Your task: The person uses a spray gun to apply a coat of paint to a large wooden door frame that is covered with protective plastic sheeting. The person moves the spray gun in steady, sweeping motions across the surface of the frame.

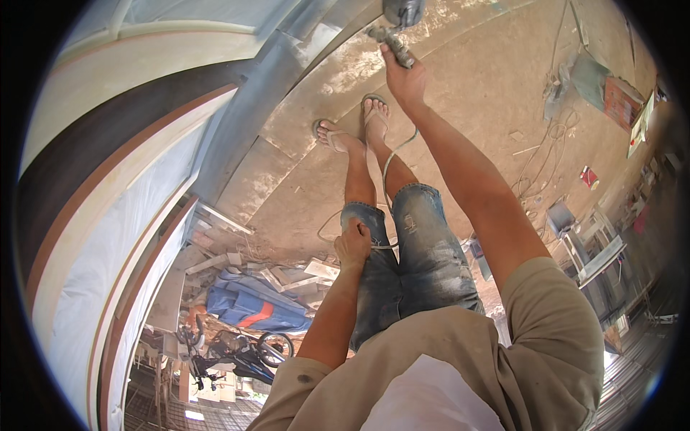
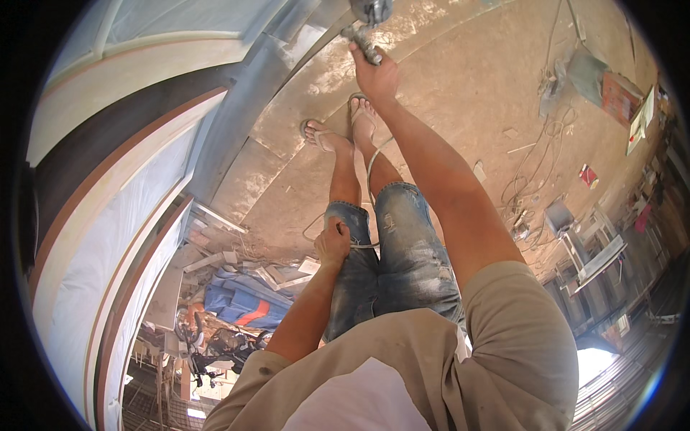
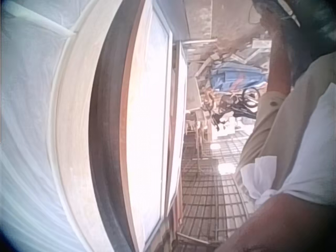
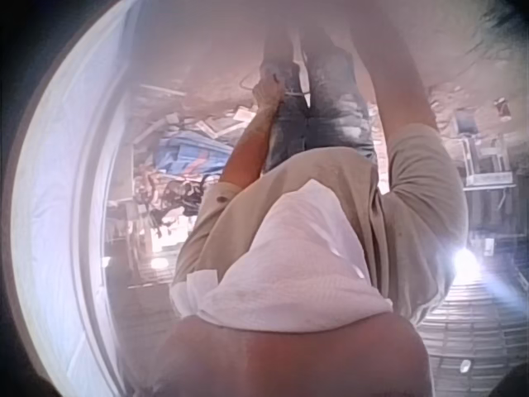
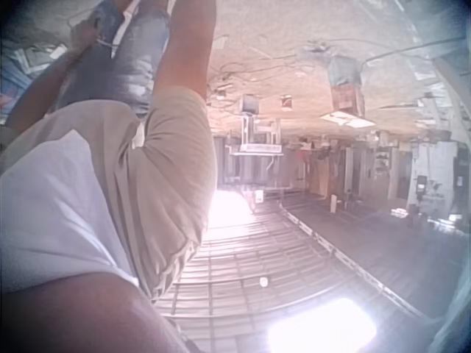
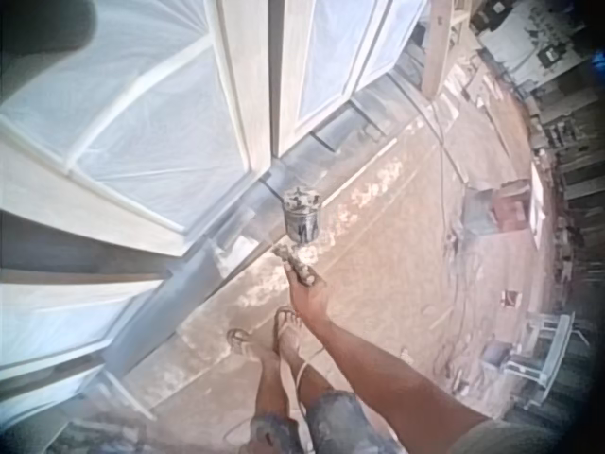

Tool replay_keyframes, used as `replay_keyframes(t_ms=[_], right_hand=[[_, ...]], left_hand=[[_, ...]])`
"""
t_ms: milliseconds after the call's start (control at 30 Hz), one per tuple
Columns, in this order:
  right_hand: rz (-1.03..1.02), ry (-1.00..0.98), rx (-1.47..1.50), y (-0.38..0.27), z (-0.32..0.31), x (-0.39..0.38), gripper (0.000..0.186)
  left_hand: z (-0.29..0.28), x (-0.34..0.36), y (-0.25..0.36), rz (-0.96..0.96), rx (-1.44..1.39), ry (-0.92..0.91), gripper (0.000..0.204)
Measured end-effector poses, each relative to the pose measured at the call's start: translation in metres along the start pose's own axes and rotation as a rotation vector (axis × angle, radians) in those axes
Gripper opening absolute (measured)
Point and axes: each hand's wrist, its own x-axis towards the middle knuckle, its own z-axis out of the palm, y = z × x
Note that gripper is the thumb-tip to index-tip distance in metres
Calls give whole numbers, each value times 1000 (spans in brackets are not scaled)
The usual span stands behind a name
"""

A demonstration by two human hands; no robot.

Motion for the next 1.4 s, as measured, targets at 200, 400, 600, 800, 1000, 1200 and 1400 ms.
replay_keyframes(t_ms=[200, 400, 600, 800, 1000, 1200, 1400], right_hand=[[77, -310, -112, 1, 2, -34, 47], [35, -185, -57, 2, 7, -11, 56], [8, 116, 61, -1, 5, 39, 49], [-52, 117, 59, -12, -5, 22, 44], [3, -284, 39, -25, -15, -34, 41], [-41, -269, 38, -36, -12, -29, 53], [-50, 90, -14, -61, -2, 29, 53]], left_hand=[[1, 1, 0, -9, -31, -4, 18], [5, 0, -2, -10, -46, 13, 18], [4, 1, 0, -44, -45, -16, 20], [1, 2, 1, -42, -52, -12, 19], [-3, 3, 2, -43, -34, 1, 19], [-6, 5, 2, -39, -49, -2, 19], [-10, 6, 0, -20, -63, 24, 17]])
